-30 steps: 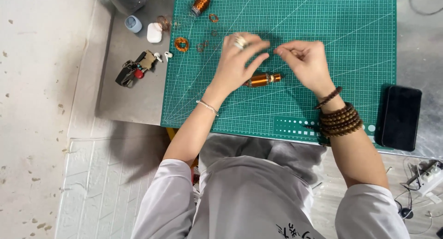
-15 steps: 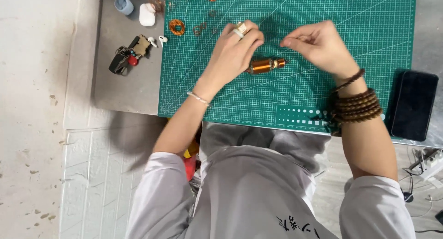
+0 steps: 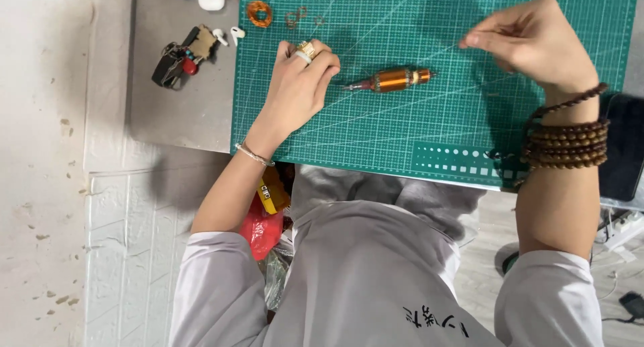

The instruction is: Winding copper wire around a metal core and assembling small components on a workbench.

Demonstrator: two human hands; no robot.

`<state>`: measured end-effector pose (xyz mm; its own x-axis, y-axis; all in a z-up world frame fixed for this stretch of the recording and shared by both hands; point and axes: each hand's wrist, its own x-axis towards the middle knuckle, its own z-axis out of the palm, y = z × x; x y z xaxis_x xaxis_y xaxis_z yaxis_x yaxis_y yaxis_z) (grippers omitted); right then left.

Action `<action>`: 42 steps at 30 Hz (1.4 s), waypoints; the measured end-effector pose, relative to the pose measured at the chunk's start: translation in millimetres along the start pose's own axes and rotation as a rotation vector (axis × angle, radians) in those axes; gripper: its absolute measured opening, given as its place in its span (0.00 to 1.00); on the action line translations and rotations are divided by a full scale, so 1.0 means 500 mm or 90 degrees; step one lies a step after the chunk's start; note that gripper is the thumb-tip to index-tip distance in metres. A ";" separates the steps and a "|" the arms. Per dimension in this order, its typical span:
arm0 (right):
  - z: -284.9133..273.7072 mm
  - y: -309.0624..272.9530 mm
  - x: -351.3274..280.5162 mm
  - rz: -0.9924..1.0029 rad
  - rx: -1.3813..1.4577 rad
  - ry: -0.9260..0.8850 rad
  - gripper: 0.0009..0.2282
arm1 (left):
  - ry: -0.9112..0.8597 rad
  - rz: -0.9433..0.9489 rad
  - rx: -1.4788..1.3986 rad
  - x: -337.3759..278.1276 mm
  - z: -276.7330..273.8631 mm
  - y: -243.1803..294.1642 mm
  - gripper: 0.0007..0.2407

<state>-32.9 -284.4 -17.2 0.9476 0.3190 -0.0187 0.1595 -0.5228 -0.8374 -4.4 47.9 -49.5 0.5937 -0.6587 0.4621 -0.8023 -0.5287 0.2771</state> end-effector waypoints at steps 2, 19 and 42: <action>-0.014 0.017 -0.002 -0.015 -0.022 -0.013 0.06 | 0.008 -0.012 0.013 -0.012 -0.009 -0.015 0.05; -0.057 0.086 0.111 -0.074 -0.053 0.014 0.07 | 0.081 -0.202 0.051 -0.161 -0.077 -0.090 0.06; 0.010 -0.027 0.077 -0.183 0.001 0.115 0.05 | 0.070 -0.209 -0.561 -0.027 -0.002 0.023 0.06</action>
<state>-0.1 -261.0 -9.4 0.8976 0.3083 0.3151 0.4271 -0.4306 -0.7951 -21.6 51.4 -51.6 0.8246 -0.4713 0.3128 -0.3813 -0.0546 0.9228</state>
